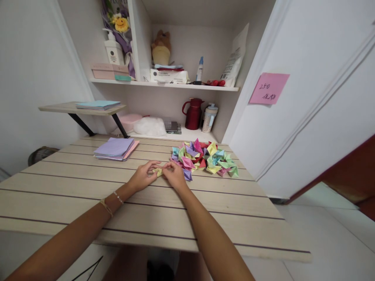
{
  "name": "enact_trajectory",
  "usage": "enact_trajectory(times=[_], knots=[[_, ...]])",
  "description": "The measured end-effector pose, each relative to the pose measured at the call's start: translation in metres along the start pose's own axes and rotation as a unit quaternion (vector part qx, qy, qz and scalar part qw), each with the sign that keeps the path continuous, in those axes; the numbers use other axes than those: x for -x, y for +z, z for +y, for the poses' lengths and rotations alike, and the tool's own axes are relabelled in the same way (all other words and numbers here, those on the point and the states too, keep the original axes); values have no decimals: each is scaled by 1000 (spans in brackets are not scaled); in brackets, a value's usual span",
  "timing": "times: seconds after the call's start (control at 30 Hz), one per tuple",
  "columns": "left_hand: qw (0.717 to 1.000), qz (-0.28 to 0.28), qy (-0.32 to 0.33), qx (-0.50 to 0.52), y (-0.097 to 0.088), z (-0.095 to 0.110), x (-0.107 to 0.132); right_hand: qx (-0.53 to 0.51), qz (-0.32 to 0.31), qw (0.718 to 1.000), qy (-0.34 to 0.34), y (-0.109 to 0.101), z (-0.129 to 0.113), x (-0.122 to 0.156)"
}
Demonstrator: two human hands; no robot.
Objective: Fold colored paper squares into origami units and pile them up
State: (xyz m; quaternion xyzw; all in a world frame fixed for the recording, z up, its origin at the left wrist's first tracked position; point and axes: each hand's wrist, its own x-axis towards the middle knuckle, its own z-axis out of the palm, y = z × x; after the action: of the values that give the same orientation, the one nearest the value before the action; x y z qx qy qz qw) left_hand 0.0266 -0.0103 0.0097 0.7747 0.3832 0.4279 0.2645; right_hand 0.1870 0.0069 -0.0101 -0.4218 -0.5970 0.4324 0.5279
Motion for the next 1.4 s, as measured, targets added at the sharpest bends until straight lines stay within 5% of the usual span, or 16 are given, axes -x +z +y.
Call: enact_trajectory(times=[0.17, 0.43, 0.9, 1.17, 1.4], knots=[[1000, 3, -5, 23, 0, 1, 0, -40, -10, 999, 15, 1, -2, 1], [999, 0, -30, 34, 2, 0, 1, 207, -30, 961, -183, -11, -18, 3], [994, -47, -2, -102, -4, 11, 4, 381, -39, 897, -220, -11, -24, 9], [998, -36, 3, -59, -1, 12, 3, 331, -49, 929, -157, -12, -26, 7], [985, 71, -85, 133, 1, 0, -4, 198, -58, 972, -109, -13, -19, 2]])
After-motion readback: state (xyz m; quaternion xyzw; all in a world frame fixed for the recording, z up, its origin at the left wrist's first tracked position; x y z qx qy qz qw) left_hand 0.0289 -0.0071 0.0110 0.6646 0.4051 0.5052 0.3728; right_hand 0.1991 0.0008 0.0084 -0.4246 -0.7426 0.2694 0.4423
